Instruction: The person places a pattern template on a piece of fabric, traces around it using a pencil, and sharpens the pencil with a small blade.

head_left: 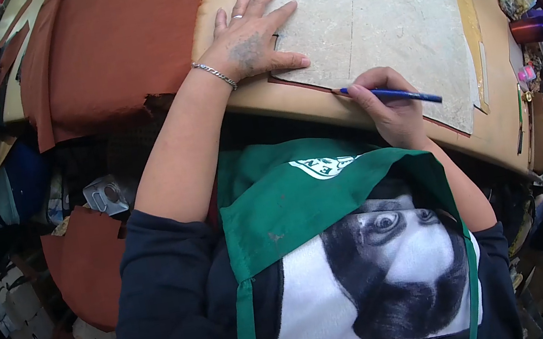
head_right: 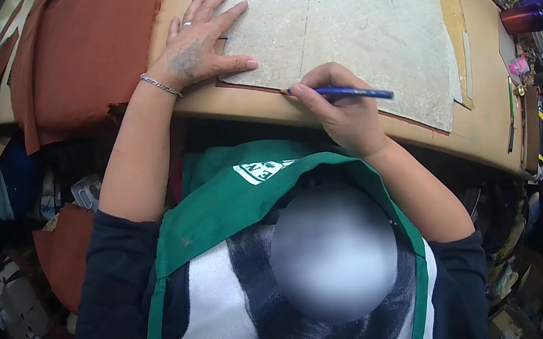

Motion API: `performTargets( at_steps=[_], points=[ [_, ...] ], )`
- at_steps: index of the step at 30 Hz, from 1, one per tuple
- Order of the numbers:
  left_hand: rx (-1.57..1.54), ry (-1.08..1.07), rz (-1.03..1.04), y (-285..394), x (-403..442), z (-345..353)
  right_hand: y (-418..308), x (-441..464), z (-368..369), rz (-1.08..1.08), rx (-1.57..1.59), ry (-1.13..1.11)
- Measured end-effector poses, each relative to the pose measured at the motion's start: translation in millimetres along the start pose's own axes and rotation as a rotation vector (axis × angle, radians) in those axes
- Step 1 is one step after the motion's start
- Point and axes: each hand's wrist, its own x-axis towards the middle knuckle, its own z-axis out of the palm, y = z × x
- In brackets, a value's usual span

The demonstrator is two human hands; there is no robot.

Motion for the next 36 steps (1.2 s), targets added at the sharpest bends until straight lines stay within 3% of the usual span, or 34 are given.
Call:
performTargets(
  at_steps=[3,6,9,10,12,16,19,31,36],
  points=[
    [0.021,-0.009,0.003,1,0,-2,5,11,17,0.031,0.047,-0.012],
    [0.048,-0.016,0.001,-1,-1,-3,15,26,46,-0.131,0.168,-0.021],
    [0.080,-0.025,0.028,-2,3,-1,10,33,46,-0.093,0.038,-0.081],
    [0.096,0.001,0.047,-4,2,0,8,30,38,-0.200,-0.074,-0.046],
    [0.080,-0.035,0.031,3,2,-7,7,19,7,-0.167,-0.139,-0.085],
    [0.035,-0.018,0.051,-1,4,-3,6,-29,-89,0.081,-0.068,0.013],
    [0.044,-0.047,0.046,2,3,-9,12,-56,-132,0.094,-0.084,0.120],
    [0.042,-0.087,0.047,5,5,-12,18,-102,-220,0.157,-0.153,0.337],
    [0.042,-0.073,0.072,-1,6,-8,-3,-100,-208,0.028,-0.085,0.471]
  ],
)
